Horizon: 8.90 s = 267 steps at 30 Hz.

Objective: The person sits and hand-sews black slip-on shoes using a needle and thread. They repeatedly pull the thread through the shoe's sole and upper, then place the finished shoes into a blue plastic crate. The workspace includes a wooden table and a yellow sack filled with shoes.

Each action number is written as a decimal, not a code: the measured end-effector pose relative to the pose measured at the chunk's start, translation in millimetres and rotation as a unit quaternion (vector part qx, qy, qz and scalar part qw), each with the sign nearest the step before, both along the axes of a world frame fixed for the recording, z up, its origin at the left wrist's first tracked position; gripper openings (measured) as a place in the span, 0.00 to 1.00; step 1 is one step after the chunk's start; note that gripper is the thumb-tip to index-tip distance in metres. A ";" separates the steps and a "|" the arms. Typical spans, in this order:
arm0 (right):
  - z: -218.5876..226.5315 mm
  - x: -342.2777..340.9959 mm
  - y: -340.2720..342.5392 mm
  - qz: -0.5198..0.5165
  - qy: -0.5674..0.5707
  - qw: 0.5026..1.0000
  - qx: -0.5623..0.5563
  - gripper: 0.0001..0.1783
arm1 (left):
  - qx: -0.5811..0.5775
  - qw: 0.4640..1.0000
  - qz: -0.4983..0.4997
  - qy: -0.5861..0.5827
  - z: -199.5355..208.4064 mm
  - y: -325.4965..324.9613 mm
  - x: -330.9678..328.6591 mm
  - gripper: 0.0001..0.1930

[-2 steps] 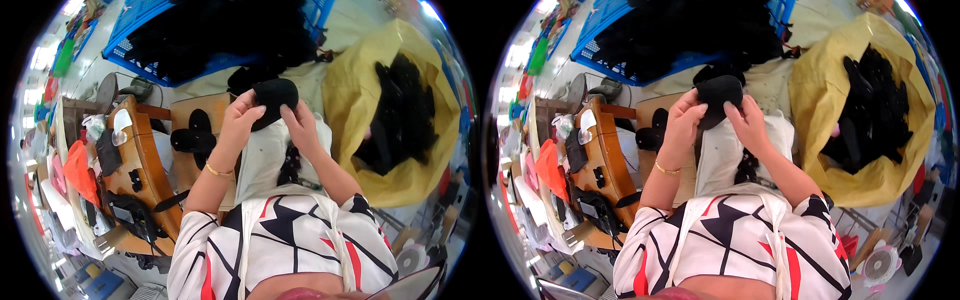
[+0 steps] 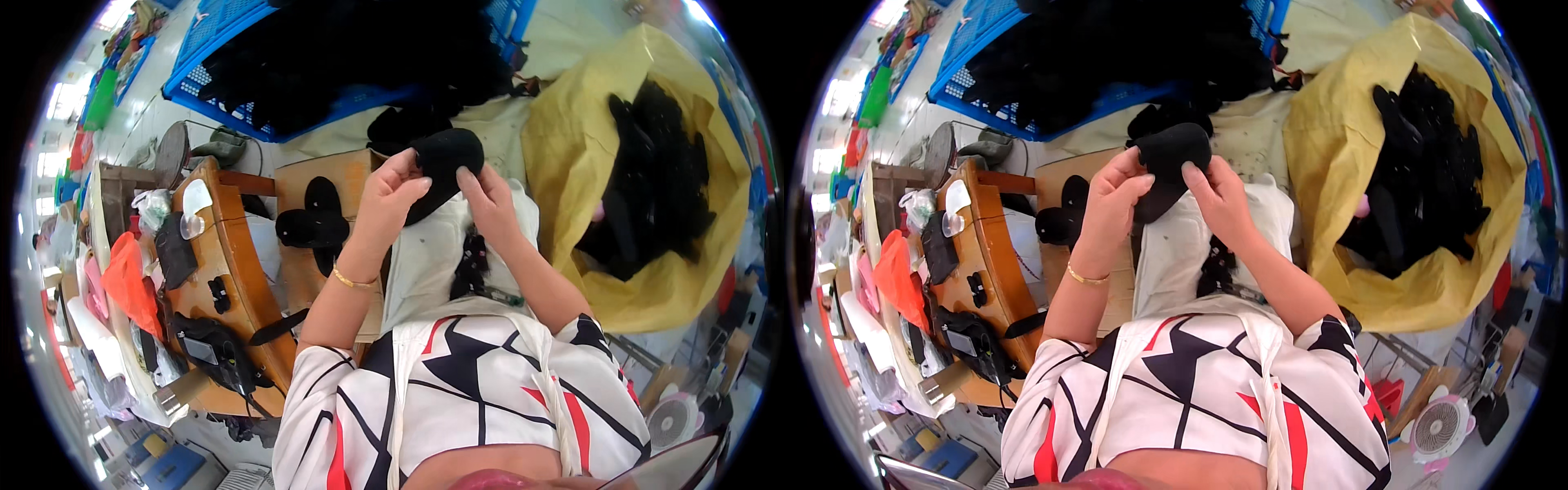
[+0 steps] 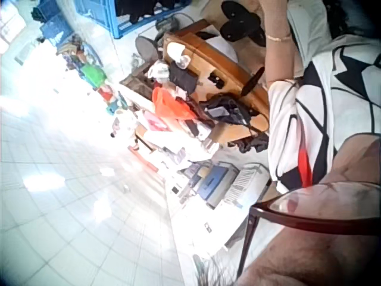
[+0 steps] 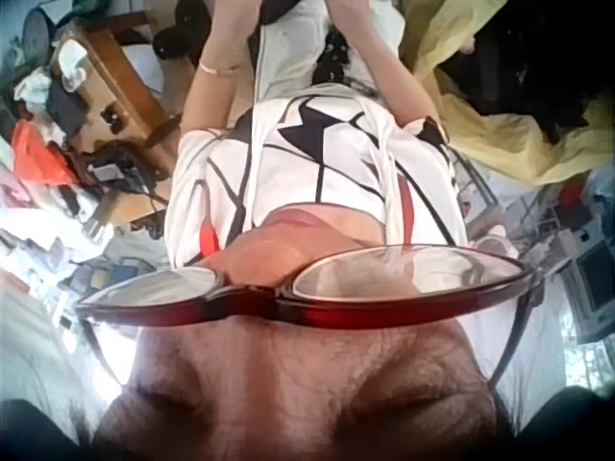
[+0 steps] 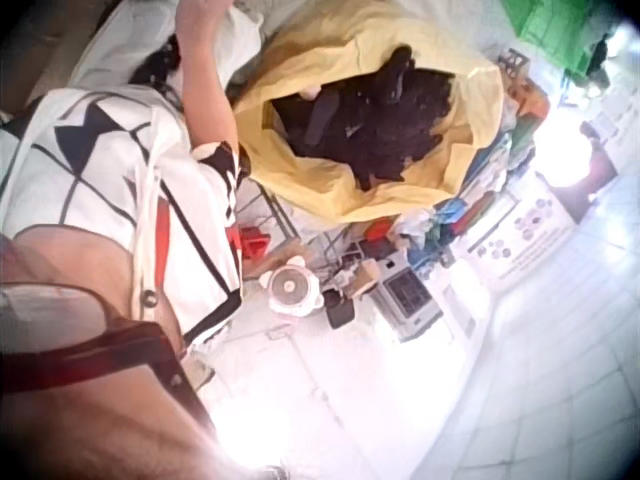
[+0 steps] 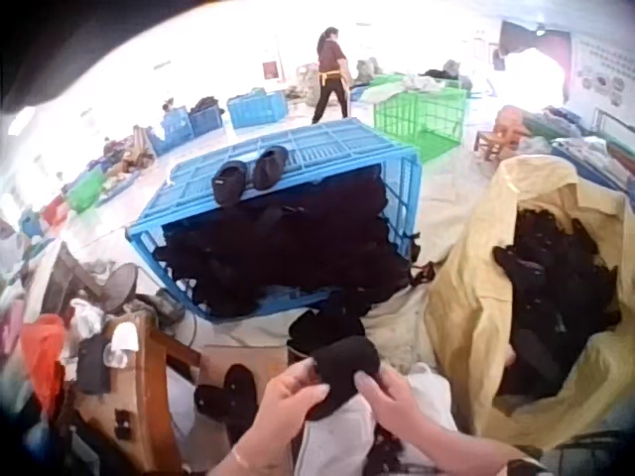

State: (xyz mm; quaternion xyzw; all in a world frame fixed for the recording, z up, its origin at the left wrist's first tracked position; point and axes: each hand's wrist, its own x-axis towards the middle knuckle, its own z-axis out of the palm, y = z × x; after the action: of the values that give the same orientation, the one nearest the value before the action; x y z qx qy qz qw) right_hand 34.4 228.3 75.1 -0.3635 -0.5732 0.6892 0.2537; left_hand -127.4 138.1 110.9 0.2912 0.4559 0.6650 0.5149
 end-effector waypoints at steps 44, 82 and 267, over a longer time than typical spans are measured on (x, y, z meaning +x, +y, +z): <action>-30.2 99.4 -35.5 0.012 0.098 0.980 0.170 0.26 | -0.060 0.921 -0.119 0.366 -23.3 -47.9 45.1 0.06; -46.9 124.9 -66.2 -0.036 0.057 0.807 0.587 0.14 | 0.340 0.613 -0.034 0.712 -30.9 -62.4 85.4 0.15; -37.8 518.2 33.8 -0.519 0.334 0.782 -0.084 0.15 | 0.048 0.876 -0.167 0.451 -126.7 1.9 104.4 0.05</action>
State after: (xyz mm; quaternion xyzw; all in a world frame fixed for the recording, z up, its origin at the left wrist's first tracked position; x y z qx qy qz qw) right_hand 552.6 262.1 37.3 -0.3728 -0.1170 0.5772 0.7171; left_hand -23.0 140.0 -15.8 0.6556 0.5508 0.3866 0.3425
